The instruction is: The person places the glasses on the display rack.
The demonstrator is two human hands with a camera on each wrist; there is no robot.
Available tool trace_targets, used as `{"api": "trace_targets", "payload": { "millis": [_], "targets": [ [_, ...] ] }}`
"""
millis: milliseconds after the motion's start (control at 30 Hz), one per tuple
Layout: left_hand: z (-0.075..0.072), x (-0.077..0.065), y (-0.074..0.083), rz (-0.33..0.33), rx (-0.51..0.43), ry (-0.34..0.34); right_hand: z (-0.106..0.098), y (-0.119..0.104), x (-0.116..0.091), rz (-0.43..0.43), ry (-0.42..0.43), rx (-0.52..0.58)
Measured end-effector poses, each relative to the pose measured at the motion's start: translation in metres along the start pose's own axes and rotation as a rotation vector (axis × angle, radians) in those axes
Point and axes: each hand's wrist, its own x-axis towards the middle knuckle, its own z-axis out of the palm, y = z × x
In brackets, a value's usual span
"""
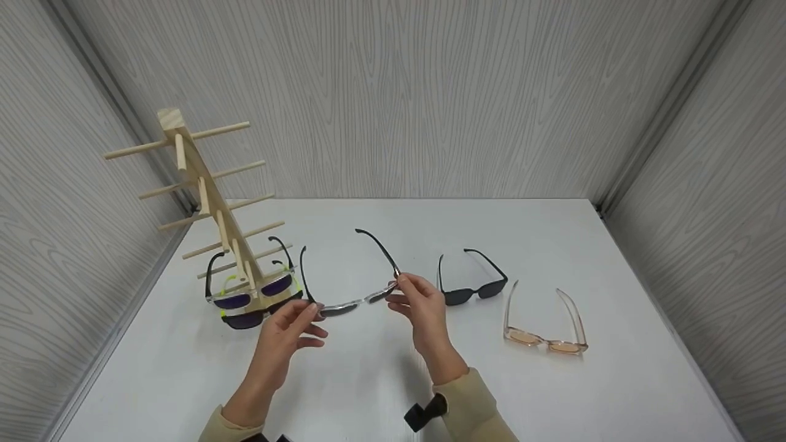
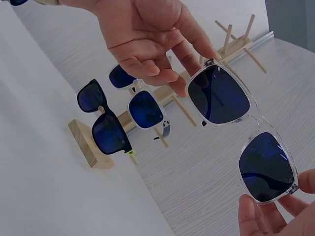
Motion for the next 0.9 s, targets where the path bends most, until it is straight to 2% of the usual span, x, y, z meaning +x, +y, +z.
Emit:
{"api": "trace_targets", "payload": {
  "millis": [133,267,533,900],
  "targets": [
    [-0.004,-0.006,0.004,0.049,0.029,0.016,0.005,-0.001,0.001,0.012,-0.024,-0.006],
    [-0.009,-0.011,0.007,0.067,0.055,0.039,0.011,-0.002,0.0,0.023,-0.05,-0.01],
    [-0.023,-0.018,0.012,0.08,0.071,0.113,0.03,0.001,0.0,0.016,-0.136,-0.021],
    [-0.036,-0.028,0.021,0.079,0.083,0.189,0.05,0.006,0.003,0.028,-0.195,-0.074]
  ]
}}
